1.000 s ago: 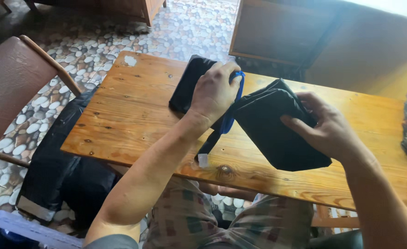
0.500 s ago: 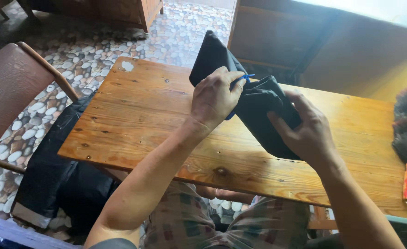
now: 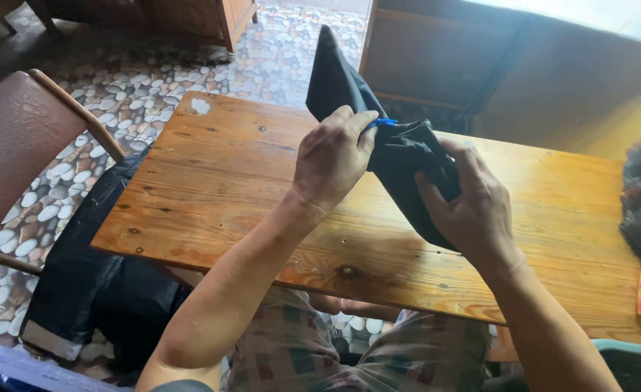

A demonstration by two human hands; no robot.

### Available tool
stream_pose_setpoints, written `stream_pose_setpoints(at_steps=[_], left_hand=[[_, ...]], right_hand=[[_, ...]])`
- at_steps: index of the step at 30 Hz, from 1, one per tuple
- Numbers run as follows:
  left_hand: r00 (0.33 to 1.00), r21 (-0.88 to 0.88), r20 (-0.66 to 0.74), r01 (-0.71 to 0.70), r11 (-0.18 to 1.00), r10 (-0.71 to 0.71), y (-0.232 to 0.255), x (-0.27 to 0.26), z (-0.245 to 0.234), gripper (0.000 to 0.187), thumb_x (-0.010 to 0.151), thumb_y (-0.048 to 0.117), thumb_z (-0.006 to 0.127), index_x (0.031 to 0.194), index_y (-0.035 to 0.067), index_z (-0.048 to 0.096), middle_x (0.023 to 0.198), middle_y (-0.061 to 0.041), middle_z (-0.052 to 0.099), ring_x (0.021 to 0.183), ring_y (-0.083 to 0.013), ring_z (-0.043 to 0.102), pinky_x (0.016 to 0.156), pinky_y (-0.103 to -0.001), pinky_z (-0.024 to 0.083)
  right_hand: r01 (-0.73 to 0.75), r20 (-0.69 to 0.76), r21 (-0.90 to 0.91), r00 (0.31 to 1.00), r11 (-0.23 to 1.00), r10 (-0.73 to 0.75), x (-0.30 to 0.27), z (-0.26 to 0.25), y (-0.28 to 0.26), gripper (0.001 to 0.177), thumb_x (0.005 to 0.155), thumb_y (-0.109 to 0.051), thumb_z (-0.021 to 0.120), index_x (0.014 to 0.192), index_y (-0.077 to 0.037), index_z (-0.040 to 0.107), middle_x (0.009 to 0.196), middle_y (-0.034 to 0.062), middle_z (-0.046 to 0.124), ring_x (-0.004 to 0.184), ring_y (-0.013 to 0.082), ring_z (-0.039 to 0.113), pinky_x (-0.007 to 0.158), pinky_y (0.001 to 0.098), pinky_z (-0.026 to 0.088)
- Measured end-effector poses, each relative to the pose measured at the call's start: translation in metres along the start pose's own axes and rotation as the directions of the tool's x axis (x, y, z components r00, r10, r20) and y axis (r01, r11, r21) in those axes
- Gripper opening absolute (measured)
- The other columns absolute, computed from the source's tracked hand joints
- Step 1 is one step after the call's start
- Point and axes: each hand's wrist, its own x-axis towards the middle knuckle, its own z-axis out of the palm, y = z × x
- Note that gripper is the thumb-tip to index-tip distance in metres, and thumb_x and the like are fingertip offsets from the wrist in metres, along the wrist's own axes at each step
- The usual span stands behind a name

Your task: The person wipes down black bags and a large black cover using a duster, then places them into a basket.

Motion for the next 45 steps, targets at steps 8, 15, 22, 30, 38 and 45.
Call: stream_pose_setpoints(at_steps=[8, 15, 22, 30, 38, 45], left_hand=[[1.000, -0.055, -0.012, -0.007, 0.998, 0.007, -0.006, -0.003, 0.000, 0.027, 0.103, 0.024, 0.057, 0.124, 0.014, 0.071, 0.090, -0.009, 0.068, 0.085, -0.0288, 0.076, 0.072, -0.043, 0.064], [0.999, -0.144, -0.040, -0.023, 0.989, 0.017, 0.007, -0.011, -0.011, 0.027, 0.103, 0.025, 0.058, 0.123, 0.014, 0.073, 0.088, -0.009, 0.068, 0.081, -0.0257, 0.075, 0.068, -0.039, 0.063], [1.000, -0.209, -0.005, -0.016, 0.978, 0.015, 0.008, -0.020, -0.013, 0.029, 0.105, 0.024, 0.057, 0.122, 0.009, 0.075, 0.083, -0.007, 0.067, 0.069, -0.0171, 0.070, 0.060, -0.031, 0.060], [0.987, -0.040, -0.111, -0.118, 0.992, 0.113, 0.018, -0.032, -0.017, 0.025, 0.104, 0.021, 0.061, 0.117, 0.006, 0.077, 0.077, -0.006, 0.064, 0.063, -0.0163, 0.065, 0.053, -0.030, 0.056], [0.891, 0.460, -0.212, -0.271, 0.845, 0.401, 0.040, -0.044, -0.017, 0.023, 0.091, 0.009, 0.080, 0.114, 0.004, 0.079, 0.081, -0.014, 0.070, 0.066, -0.0192, 0.064, 0.055, -0.029, 0.055], [0.864, 0.477, -0.190, -0.333, 0.813, 0.466, 0.052, -0.048, -0.015, 0.025, 0.087, 0.001, 0.079, 0.111, -0.005, 0.076, 0.074, -0.013, 0.064, 0.067, -0.0215, 0.059, 0.052, -0.033, 0.050]], right_hand=[[0.037, -0.080, -0.011, 0.996, 0.999, -0.038, -0.002, 0.004, -0.005, 0.052, 0.088, -0.023, 0.082, 0.136, -0.015, 0.064, 0.105, 0.0183, 0.069, 0.090, 0.0478, 0.070, 0.066, 0.0591, 0.054], [0.140, -0.091, -0.062, 0.985, 0.988, -0.145, -0.004, 0.023, -0.005, 0.048, 0.086, -0.030, 0.080, 0.132, -0.022, 0.067, 0.112, 0.0081, 0.071, 0.095, 0.0386, 0.071, 0.073, 0.0519, 0.056], [0.212, -0.030, -0.081, 0.976, 0.974, -0.215, -0.008, 0.037, -0.006, 0.042, 0.088, -0.027, 0.076, 0.130, -0.021, 0.070, 0.114, 0.0035, 0.072, 0.098, 0.0340, 0.072, 0.077, 0.0488, 0.058], [0.192, 0.043, -0.080, 0.981, 0.978, -0.189, 0.000, 0.042, -0.011, 0.042, 0.087, -0.025, 0.072, 0.128, -0.023, 0.068, 0.113, 0.0001, 0.071, 0.100, 0.0316, 0.071, 0.080, 0.0484, 0.057], [0.099, 0.080, -0.098, 0.993, 0.990, -0.092, 0.003, 0.041, -0.019, 0.046, 0.085, -0.027, 0.075, 0.131, -0.022, 0.069, 0.111, 0.0020, 0.073, 0.099, 0.0336, 0.072, 0.079, 0.0497, 0.058], [0.035, 0.084, 0.039, 0.996, 0.999, -0.038, 0.007, 0.028, -0.039, 0.070, 0.083, -0.017, 0.074, 0.150, -0.015, 0.053, 0.122, 0.0200, 0.070, 0.106, 0.0475, 0.068, 0.084, 0.0615, 0.054]])
